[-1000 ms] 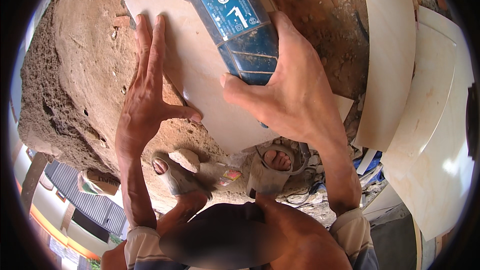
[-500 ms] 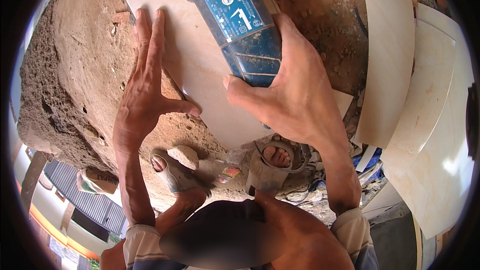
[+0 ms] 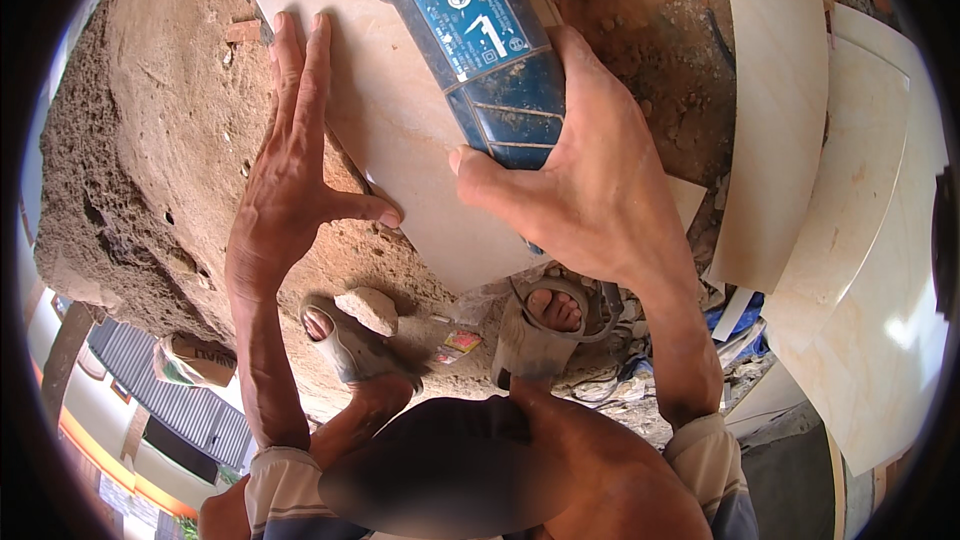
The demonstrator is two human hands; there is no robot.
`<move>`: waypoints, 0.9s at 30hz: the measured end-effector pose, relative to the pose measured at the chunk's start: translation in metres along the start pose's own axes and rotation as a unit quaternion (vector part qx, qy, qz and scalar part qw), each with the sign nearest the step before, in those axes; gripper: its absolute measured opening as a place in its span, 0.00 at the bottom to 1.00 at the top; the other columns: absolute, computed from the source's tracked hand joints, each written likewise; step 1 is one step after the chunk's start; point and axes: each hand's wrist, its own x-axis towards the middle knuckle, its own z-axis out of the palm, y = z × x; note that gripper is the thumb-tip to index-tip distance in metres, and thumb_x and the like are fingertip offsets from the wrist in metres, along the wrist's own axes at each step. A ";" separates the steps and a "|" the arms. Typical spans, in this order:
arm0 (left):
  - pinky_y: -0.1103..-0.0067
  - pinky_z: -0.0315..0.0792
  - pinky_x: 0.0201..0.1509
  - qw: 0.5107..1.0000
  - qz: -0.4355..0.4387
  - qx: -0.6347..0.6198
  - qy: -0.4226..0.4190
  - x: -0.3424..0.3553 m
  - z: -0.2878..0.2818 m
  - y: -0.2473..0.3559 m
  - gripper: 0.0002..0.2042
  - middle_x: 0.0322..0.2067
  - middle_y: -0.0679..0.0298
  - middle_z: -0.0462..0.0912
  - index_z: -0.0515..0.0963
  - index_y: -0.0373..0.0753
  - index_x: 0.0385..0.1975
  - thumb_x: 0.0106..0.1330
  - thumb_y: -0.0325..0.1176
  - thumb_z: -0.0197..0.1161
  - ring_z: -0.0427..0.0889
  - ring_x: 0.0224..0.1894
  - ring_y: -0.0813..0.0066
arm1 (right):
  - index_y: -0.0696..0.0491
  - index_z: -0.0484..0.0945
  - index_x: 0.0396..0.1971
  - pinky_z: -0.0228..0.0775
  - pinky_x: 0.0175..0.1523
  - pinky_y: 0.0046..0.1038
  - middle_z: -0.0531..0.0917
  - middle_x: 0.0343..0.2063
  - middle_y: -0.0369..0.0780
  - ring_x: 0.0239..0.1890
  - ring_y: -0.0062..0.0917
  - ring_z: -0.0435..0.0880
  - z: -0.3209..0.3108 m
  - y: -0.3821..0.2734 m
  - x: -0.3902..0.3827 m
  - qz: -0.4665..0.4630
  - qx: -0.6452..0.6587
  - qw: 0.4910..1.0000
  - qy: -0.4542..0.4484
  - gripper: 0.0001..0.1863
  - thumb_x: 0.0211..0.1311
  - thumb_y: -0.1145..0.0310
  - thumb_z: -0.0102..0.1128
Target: The person picks up a tile, places it on a stack, uses a measuring tape and a marker to draw a cut line, and then uses an angle grinder to smooth the edges.
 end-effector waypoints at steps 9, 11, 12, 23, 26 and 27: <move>0.56 0.49 0.90 1.000 0.015 -0.007 0.003 -0.001 0.002 -0.003 0.82 0.87 0.57 0.36 0.46 0.56 0.87 0.20 0.34 0.91 0.36 0.88 0.55 | 0.64 0.75 0.58 0.81 0.54 0.38 0.86 0.43 0.49 0.43 0.34 0.87 -0.001 0.000 -0.001 0.013 0.017 1.000 -0.007 0.35 0.52 0.63 0.79; 0.56 0.49 0.90 1.000 0.006 -0.013 0.004 0.000 0.000 0.000 0.82 0.87 0.57 0.36 0.46 0.57 0.87 0.19 0.34 0.91 0.37 0.88 0.55 | 0.64 0.75 0.57 0.81 0.54 0.38 0.86 0.43 0.49 0.43 0.34 0.88 -0.001 -0.001 -0.001 0.003 0.002 1.000 -0.002 0.35 0.52 0.64 0.79; 0.56 0.49 0.90 1.000 0.001 -0.016 0.005 0.000 -0.001 0.002 0.82 0.87 0.57 0.36 0.46 0.58 0.87 0.19 0.34 0.91 0.37 0.88 0.55 | 0.64 0.75 0.57 0.81 0.54 0.38 0.86 0.43 0.49 0.42 0.34 0.88 -0.001 -0.001 -0.002 -0.003 -0.005 1.000 0.000 0.35 0.52 0.64 0.79; 0.55 0.49 0.90 1.000 0.017 -0.001 0.009 0.000 0.002 -0.002 0.82 0.87 0.56 0.36 0.45 0.58 0.87 0.20 0.35 0.91 0.37 0.88 0.51 | 0.63 0.76 0.56 0.81 0.51 0.38 0.86 0.40 0.48 0.40 0.33 0.87 -0.002 0.001 -0.005 0.006 -0.002 1.000 -0.005 0.34 0.52 0.62 0.79; 0.55 0.48 0.90 1.000 0.009 -0.010 0.002 0.000 0.000 0.000 0.82 0.87 0.55 0.35 0.45 0.58 0.87 0.20 0.33 0.92 0.36 0.88 0.51 | 0.62 0.76 0.55 0.81 0.51 0.37 0.86 0.40 0.47 0.40 0.32 0.87 -0.002 0.003 -0.005 0.003 0.005 1.000 -0.004 0.33 0.52 0.62 0.79; 0.55 0.48 0.90 1.000 0.005 -0.014 0.000 0.000 0.000 0.000 0.83 0.87 0.55 0.35 0.45 0.57 0.87 0.20 0.32 0.92 0.36 0.88 0.50 | 0.62 0.76 0.55 0.81 0.51 0.37 0.86 0.39 0.47 0.40 0.32 0.87 -0.002 0.003 -0.005 0.001 0.006 1.000 -0.004 0.33 0.52 0.62 0.79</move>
